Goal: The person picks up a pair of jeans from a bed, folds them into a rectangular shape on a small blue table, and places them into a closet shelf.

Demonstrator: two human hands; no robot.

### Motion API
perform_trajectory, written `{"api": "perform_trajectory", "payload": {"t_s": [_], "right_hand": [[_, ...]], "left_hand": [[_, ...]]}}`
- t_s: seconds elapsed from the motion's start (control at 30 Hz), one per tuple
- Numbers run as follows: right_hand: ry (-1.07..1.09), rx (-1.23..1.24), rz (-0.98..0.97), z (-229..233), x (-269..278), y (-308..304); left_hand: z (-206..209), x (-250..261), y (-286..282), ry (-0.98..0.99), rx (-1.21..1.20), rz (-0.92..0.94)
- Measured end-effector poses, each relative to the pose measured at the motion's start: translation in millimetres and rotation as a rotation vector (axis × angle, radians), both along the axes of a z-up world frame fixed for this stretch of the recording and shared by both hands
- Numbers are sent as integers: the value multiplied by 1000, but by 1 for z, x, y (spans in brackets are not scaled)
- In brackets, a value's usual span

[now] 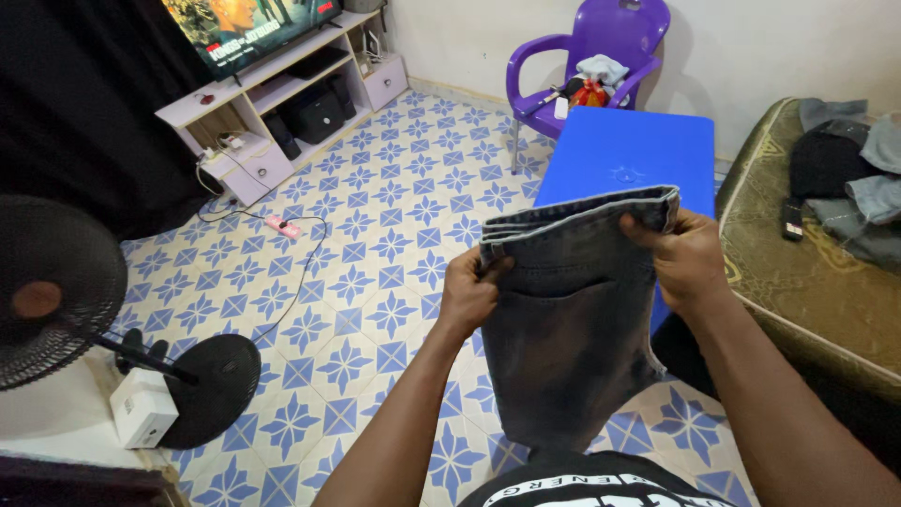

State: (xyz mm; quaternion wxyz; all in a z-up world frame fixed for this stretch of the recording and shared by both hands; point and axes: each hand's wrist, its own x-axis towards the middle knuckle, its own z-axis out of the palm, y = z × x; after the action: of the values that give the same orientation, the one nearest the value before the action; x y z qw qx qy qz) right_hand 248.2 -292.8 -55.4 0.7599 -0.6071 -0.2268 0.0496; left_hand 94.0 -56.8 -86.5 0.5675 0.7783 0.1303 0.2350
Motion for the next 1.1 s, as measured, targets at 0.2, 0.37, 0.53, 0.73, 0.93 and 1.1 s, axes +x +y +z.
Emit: {"api": "perform_trajectory", "payload": {"t_s": [0.2, 0.37, 0.53, 0.73, 0.93, 1.1], "right_hand": [[-56, 90, 72, -15, 29, -52], [-71, -13, 141, -40, 34, -76], [-28, -179, 15, -35, 53, -94], [44, -365, -12, -11, 82, -95], [-155, -354, 27, 18, 109, -92], [-128, -339, 15, 26, 142, -83]], "left_hand": [[13, 28, -31, -218, -96, -107], [8, 56, -54, -178, -10, -122], [-4, 87, -63, -179, -97, -158], [6, 118, -51, -172, -108, -82], [23, 147, -49, -162, -56, -46], [26, 190, -39, -179, -74, -96]]}}
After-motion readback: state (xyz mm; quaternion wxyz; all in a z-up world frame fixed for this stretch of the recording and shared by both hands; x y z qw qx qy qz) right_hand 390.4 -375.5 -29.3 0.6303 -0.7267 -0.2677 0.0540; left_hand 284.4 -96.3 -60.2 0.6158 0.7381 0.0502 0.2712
